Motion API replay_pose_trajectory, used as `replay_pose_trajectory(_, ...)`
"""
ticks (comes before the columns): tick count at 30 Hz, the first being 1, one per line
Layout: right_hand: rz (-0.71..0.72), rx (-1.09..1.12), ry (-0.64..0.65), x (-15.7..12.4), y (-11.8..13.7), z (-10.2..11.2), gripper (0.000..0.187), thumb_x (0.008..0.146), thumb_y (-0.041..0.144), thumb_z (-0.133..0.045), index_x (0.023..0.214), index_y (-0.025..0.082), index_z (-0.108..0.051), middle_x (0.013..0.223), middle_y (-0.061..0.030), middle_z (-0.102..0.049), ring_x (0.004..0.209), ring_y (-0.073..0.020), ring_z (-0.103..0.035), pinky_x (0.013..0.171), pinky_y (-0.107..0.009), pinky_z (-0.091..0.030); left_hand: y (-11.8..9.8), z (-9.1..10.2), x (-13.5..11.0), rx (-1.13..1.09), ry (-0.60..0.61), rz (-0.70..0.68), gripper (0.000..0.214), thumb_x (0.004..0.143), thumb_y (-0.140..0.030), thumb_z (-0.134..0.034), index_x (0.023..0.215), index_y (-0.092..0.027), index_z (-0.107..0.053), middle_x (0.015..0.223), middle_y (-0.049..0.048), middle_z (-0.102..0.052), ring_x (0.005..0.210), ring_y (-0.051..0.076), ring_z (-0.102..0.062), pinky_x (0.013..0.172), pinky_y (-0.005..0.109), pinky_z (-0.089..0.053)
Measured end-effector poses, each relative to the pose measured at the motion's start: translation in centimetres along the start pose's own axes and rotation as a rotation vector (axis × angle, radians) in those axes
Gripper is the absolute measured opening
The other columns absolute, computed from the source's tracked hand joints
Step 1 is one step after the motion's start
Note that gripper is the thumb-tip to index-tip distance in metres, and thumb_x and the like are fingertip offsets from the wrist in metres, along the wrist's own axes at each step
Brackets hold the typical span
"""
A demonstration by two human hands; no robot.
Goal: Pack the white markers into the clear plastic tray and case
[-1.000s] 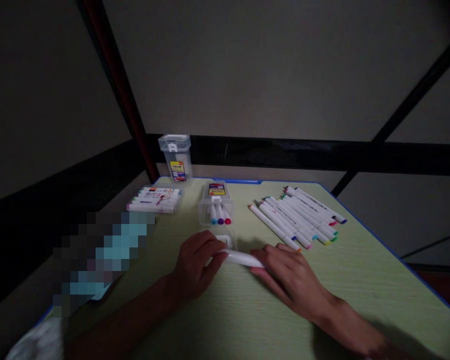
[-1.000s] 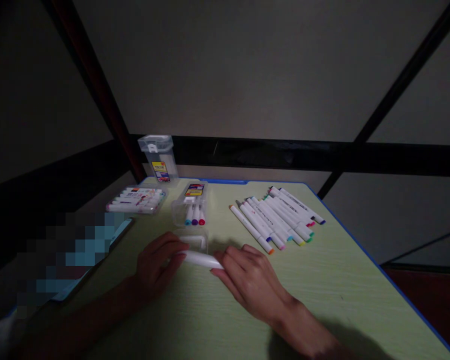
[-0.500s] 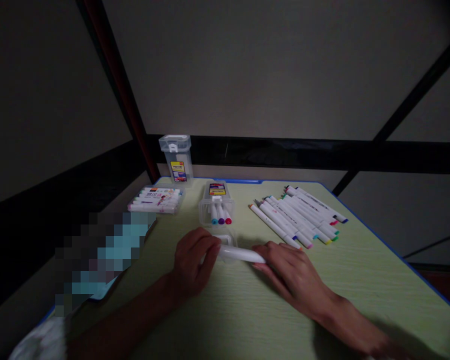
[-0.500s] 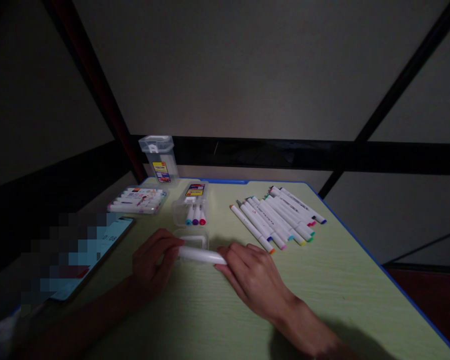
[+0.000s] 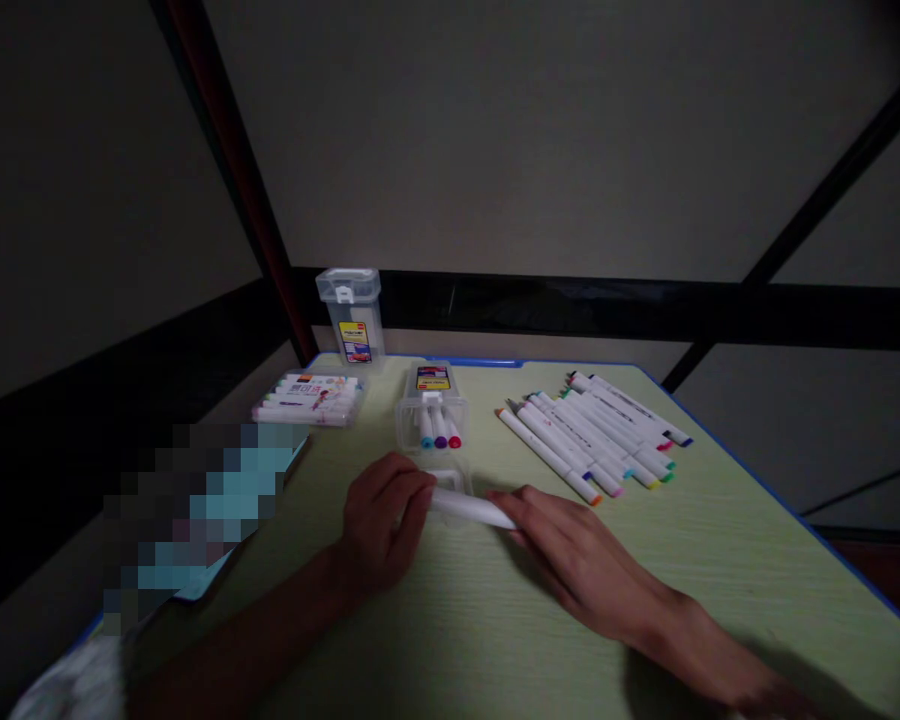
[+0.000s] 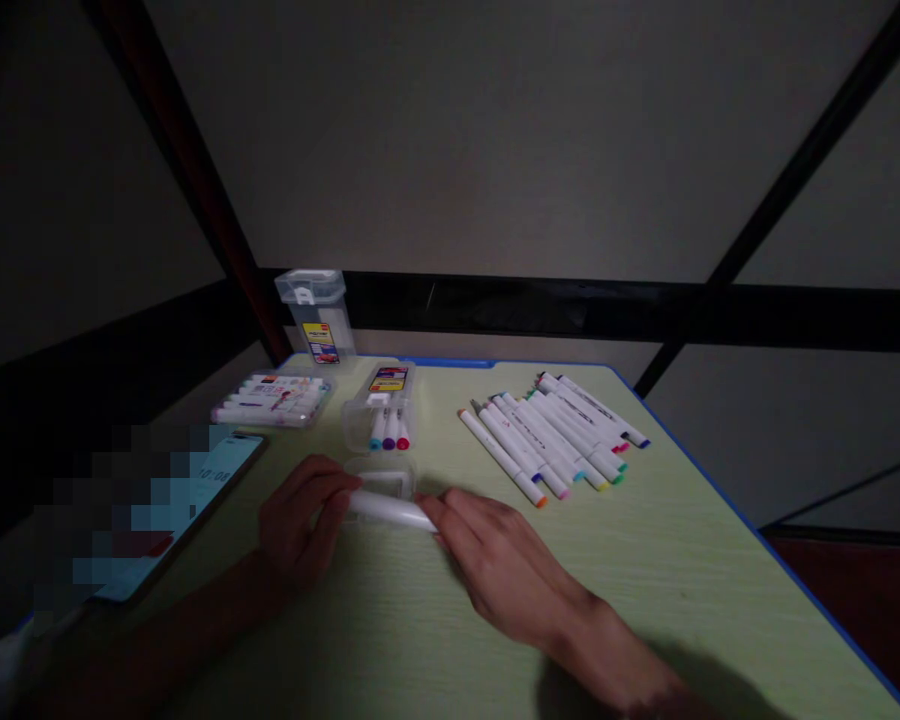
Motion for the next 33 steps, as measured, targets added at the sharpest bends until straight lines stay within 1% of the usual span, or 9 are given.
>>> replay_pose_trajectory(3,0.003,-0.007,0.029,-0.1,0.0,-0.3,0.037,0.089,0.012,-0.028,0.126,0.011,-0.036,0.085,-0.0104,-0.057,0.075,-0.0214,-0.056,0.064,-0.036,-0.051,0.0,0.1,0.0,-0.011,-0.002,0.006,0.016,0.083,-0.007,-0.042,0.078,-0.012,-0.056,0.069,0.0042,-0.053,0.063,0.012,-0.051,0.056,0.023,-0.044)
replay_pose_trajectory(5,0.012,-0.021,0.027,-0.2,0.1,-0.3,0.037,0.089,0.011,-0.028,0.125,0.01,-0.036,0.085,-0.0109,-0.057,0.074,-0.0217,-0.056,0.062,-0.037,-0.051,0.0,0.1,0.1,-0.015,0.001,0.009,0.016,0.082,-0.007,-0.042,0.078,-0.011,-0.056,0.068,0.0045,-0.053,0.062,0.012,-0.051,0.056,0.023,-0.044)
replay_pose_trajectory(12,0.032,-0.096,-0.048,-0.1,0.4,0.5,0.032,0.093,0.018,-0.026,0.118,0.009,-0.043,0.078,-0.0087,-0.058,0.066,-0.0192,-0.057,0.057,-0.033,-0.05,0.3,-0.4,0.1,-0.073,0.03,0.025,0.017,0.083,-0.007,-0.041,0.077,-0.012,-0.056,0.068,0.0039,-0.053,0.062,0.012,-0.051,0.055,0.022,-0.044)
replay_pose_trajectory(16,0.041,-0.147,-0.083,0.0,0.6,0.8,0.033,0.095,0.022,-0.024,0.109,0.009,-0.05,0.075,-0.0075,-0.059,0.063,-0.0177,-0.057,0.053,-0.03,-0.048,0.3,-0.7,0.1,-0.1,0.036,0.031,0.016,0.083,-0.007,-0.041,0.077,-0.012,-0.055,0.067,0.0038,-0.052,0.062,0.012,-0.05,0.056,0.022,-0.044)
replay_pose_trajectory(20,0.037,-0.172,-0.119,0.0,0.6,1.2,0.032,0.095,0.026,-0.025,0.101,0.011,-0.054,0.07,-0.0046,-0.058,0.057,-0.0151,-0.056,0.049,-0.027,-0.044,-0.1,-1.0,0.1,-0.118,0.067,0.012,0.015,0.083,-0.007,-0.043,0.076,-0.013,-0.054,0.067,0.0032,-0.052,0.06,0.011,-0.049,0.053,0.02,-0.042)
replay_pose_trajectory(24,0.043,-0.189,-0.143,0.0,0.7,1.4,0.032,0.096,0.026,-0.026,0.097,0.012,-0.054,0.07,-0.0042,-0.059,0.056,-0.0143,-0.057,0.049,-0.026,-0.042,-0.2,-1.0,0.1,-0.136,0.065,-0.001,0.013,0.082,-0.008,-0.044,0.077,-0.013,-0.054,0.067,0.0028,-0.052,0.059,0.011,-0.049,0.051,0.02,-0.042)
replay_pose_trajectory(29,0.057,-0.204,-0.166,-0.1,0.8,1.7,0.032,0.096,0.026,-0.025,0.098,0.011,-0.053,0.068,-0.0036,-0.058,0.054,-0.0131,-0.055,0.047,-0.025,-0.041,-0.2,-1.1,-0.1,-0.133,0.078,-0.032,0.008,0.083,-0.013,-0.047,0.083,-0.013,-0.055,0.072,0.0037,-0.053,0.063,0.011,-0.051,0.055,0.02,-0.044)
replay_pose_trajectory(33,0.052,-0.183,-0.152,-0.1,0.7,1.5,0.03,0.095,0.025,-0.026,0.098,0.011,-0.053,0.069,-0.0041,-0.058,0.056,-0.014,-0.055,0.049,-0.025,-0.041,-0.3,-1.0,-0.1,-0.125,0.073,-0.047,0.008,0.084,-0.017,-0.048,0.084,-0.012,-0.055,0.073,0.0038,-0.052,0.063,0.012,-0.052,0.056,0.021,-0.045)
Point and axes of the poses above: each hand's wrist, its own x-axis towards the middle knuckle, its own z-axis out of the back of the hand, y = z × x, the point moved 9 cm from there along x, towards the middle knuckle
